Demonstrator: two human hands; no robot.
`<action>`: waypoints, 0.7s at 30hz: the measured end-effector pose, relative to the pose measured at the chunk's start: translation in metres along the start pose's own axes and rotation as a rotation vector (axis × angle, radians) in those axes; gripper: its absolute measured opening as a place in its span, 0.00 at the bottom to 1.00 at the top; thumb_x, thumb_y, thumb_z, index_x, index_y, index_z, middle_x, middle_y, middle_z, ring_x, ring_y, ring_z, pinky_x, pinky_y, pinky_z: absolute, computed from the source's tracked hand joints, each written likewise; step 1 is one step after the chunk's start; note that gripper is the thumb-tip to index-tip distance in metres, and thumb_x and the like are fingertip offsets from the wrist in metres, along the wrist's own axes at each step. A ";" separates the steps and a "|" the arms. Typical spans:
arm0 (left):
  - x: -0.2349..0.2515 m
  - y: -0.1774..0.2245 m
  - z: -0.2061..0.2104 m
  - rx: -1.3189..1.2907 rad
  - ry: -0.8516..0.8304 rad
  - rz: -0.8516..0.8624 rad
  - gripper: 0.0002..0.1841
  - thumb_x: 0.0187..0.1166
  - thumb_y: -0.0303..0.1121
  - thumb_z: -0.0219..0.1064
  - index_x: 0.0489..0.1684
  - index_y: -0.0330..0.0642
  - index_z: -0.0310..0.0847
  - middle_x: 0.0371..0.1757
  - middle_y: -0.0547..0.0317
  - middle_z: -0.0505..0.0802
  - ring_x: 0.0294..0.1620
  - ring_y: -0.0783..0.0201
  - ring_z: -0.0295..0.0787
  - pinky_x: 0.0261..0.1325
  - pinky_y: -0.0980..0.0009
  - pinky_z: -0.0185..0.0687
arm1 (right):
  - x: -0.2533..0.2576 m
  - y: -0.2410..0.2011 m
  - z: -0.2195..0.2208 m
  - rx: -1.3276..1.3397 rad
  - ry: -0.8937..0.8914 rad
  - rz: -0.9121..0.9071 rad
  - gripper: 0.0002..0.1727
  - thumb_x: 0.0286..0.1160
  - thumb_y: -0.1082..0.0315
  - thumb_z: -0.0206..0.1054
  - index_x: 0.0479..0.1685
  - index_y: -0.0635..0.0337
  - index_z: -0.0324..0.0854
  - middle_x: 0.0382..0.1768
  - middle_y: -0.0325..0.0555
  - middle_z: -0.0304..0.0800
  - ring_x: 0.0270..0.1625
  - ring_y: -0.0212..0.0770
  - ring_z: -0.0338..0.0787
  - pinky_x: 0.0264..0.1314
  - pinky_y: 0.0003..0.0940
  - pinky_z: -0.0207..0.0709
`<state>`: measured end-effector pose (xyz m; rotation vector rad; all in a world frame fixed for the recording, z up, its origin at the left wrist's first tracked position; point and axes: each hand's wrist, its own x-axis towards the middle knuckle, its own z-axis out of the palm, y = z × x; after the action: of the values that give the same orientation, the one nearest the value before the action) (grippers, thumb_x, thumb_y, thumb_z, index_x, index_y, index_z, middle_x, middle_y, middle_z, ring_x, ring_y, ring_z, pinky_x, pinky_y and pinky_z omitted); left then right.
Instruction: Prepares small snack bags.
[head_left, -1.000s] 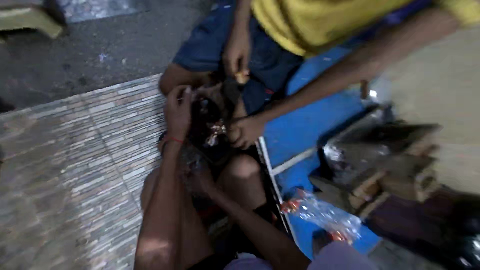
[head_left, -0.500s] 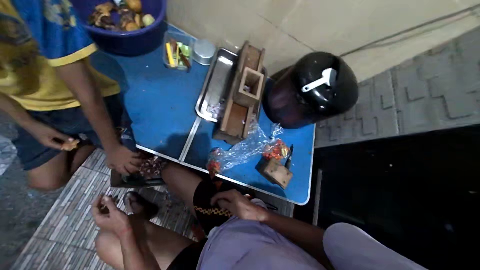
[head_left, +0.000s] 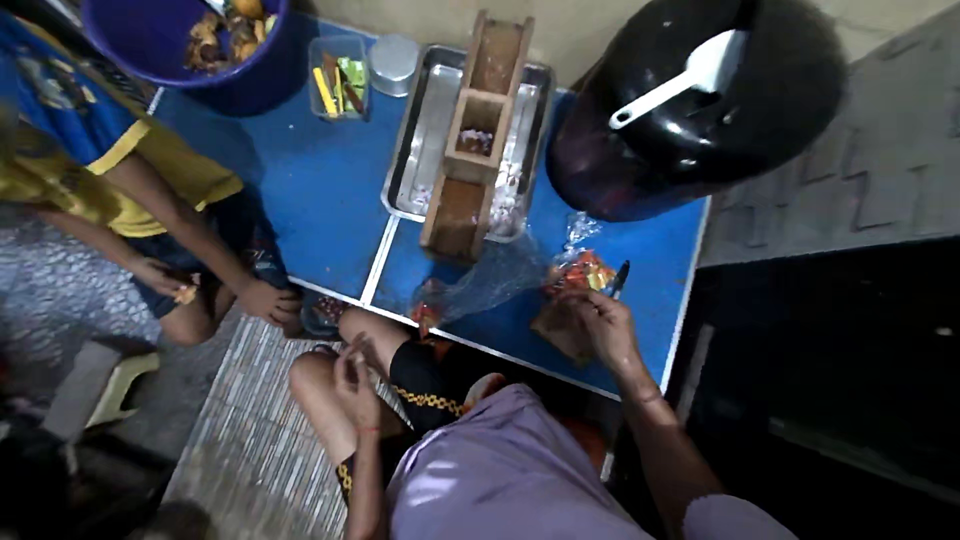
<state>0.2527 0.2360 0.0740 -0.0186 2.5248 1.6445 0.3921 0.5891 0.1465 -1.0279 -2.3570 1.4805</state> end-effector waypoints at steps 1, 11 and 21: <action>-0.001 0.008 0.010 0.011 -0.054 0.033 0.20 0.85 0.27 0.57 0.69 0.19 0.74 0.63 0.34 0.87 0.62 0.57 0.87 0.69 0.64 0.82 | 0.000 0.000 0.004 -0.020 -0.035 -0.013 0.16 0.87 0.71 0.55 0.55 0.71 0.87 0.46 0.53 0.92 0.39 0.32 0.87 0.48 0.32 0.82; 0.017 0.033 0.108 0.446 -0.335 0.230 0.47 0.64 0.31 0.83 0.89 0.39 0.61 0.80 0.26 0.73 0.77 0.29 0.74 0.76 0.39 0.74 | -0.027 -0.022 0.059 -0.128 -0.287 -0.022 0.17 0.90 0.66 0.57 0.64 0.64 0.87 0.52 0.57 0.94 0.49 0.48 0.93 0.58 0.49 0.84; 0.029 0.053 0.090 -0.230 -0.417 -0.168 0.24 0.83 0.21 0.58 0.80 0.39 0.71 0.53 0.46 0.89 0.40 0.64 0.86 0.44 0.66 0.84 | 0.032 -0.018 0.030 -0.332 0.100 0.019 0.21 0.91 0.65 0.55 0.75 0.65 0.76 0.62 0.72 0.84 0.63 0.73 0.84 0.66 0.73 0.74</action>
<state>0.2287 0.3417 0.0826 0.0786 1.9689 1.6590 0.3451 0.5832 0.1409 -1.1678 -2.5790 1.0353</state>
